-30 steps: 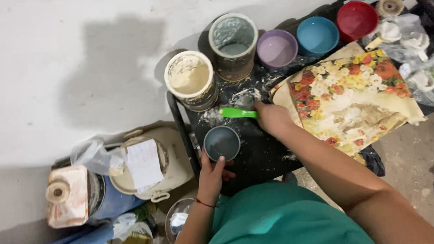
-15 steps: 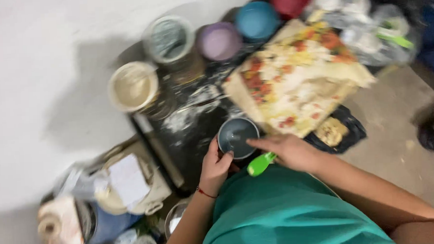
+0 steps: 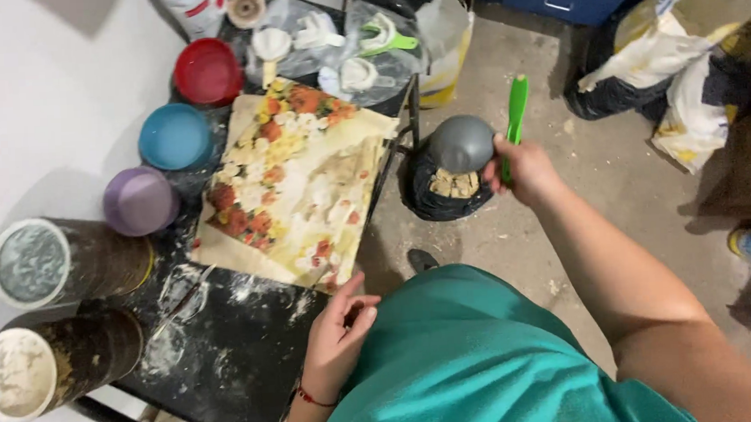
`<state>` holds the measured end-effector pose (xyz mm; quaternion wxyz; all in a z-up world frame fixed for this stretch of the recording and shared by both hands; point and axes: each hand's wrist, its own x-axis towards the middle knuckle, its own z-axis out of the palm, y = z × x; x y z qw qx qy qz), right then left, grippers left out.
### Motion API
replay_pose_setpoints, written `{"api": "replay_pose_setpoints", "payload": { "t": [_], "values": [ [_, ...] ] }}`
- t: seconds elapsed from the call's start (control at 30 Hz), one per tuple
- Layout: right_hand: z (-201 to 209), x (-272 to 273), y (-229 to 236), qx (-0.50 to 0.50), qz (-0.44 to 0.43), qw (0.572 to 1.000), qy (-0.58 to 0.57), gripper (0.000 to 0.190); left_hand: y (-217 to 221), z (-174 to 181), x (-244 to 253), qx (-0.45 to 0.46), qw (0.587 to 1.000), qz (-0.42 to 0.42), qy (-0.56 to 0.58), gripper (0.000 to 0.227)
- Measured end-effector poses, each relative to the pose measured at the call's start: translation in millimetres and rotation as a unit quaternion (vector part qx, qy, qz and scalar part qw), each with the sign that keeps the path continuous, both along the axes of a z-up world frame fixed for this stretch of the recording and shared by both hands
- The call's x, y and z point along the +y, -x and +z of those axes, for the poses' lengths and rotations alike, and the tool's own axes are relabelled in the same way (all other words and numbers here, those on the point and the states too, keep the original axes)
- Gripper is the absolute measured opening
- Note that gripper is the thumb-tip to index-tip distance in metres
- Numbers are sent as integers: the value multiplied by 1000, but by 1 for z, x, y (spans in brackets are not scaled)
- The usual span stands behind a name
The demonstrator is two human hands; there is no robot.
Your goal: The person applies a red liquid to the surface of several yellow ceramic pieces using a small brush. They then mix a white powder with water in a small bowl using a green spatula to create a paste, which is subsequently applied to the ceramic pieces.
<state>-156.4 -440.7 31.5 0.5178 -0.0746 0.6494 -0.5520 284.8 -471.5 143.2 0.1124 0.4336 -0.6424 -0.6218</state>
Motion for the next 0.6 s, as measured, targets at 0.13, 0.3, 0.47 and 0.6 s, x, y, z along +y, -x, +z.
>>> {"api": "replay_pose_setpoints", "payload": {
  "t": [0.13, 0.3, 0.47, 0.6],
  "values": [
    [-23, -8, 52, -55, -89, 994, -39, 32, 19, 27, 5, -56, 998, 22, -31, 58],
    [-46, -12, 92, -117, -189, 974, -49, 26, 26, 35, 11, -100, 993, 66, -11, 54],
    [-123, 7, 119, -114, -176, 976, -61, 33, 13, 16, 20, -72, 993, 75, 49, 49],
    [-66, -10, 41, 9, -29, 993, 118, 42, -7, 13, 24, -34, 989, 99, 104, 47]
  ]
}}
